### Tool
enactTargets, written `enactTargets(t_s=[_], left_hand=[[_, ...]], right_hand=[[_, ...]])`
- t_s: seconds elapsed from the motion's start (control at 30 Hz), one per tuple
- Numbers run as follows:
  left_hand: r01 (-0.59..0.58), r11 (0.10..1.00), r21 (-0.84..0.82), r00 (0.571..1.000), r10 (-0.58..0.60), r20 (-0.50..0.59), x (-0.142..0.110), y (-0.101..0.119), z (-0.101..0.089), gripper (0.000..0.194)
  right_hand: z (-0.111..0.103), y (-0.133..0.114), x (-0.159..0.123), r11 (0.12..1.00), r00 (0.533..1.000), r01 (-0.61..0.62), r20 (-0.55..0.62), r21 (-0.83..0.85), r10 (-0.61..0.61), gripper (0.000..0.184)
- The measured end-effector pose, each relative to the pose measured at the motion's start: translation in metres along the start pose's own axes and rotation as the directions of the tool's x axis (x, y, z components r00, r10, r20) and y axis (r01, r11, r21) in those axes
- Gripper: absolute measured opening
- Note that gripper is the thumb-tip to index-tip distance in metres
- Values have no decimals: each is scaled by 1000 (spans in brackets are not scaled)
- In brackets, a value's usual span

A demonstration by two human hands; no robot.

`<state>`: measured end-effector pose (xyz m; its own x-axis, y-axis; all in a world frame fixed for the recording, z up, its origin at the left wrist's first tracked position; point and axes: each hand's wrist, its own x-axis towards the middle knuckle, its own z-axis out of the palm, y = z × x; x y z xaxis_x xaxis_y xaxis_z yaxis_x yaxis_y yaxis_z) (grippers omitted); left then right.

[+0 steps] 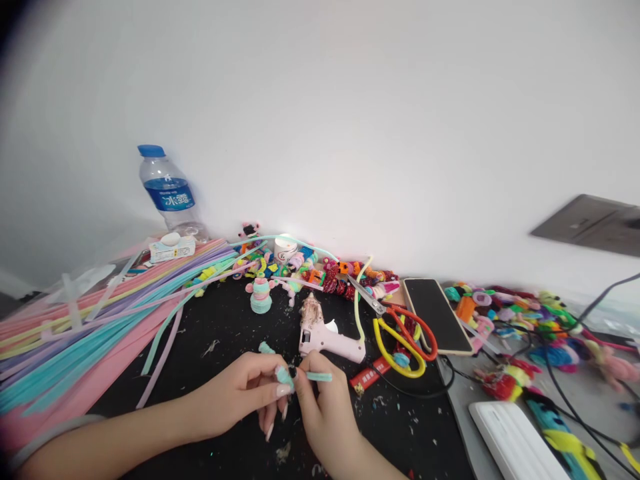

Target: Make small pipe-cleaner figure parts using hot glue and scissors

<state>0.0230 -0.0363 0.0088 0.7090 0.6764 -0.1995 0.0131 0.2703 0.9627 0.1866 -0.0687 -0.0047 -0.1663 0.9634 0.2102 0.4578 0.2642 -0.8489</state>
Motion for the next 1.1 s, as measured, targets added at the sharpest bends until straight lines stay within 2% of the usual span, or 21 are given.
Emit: enactTargets(t_s=[0.4,0.73,0.83,0.97,1.1], left_hand=[[-24,993,117,998,31,-56,-3,-6,1,16],[-77,953,294,987,114,-111,-4,-4,1,7],[-92,945,314,983,136,-122,-4,-2,0,7],[-132,941,313,967,191,-166,-3,0,-2,10],[-163,942,292,952,228,-204,-4,3,-3,18]], right_hand=[[-4,0,0,963,978,206,23,-172,-206,22],[-7,-5,-3,854,906,421,97,-305,-412,21],[-8,-6,-2,829,891,447,88,-335,-445,20],[-10,-7,-2,820,893,435,62,-373,-446,13],[-11,-8,-2,808,889,431,33,-403,-457,19]])
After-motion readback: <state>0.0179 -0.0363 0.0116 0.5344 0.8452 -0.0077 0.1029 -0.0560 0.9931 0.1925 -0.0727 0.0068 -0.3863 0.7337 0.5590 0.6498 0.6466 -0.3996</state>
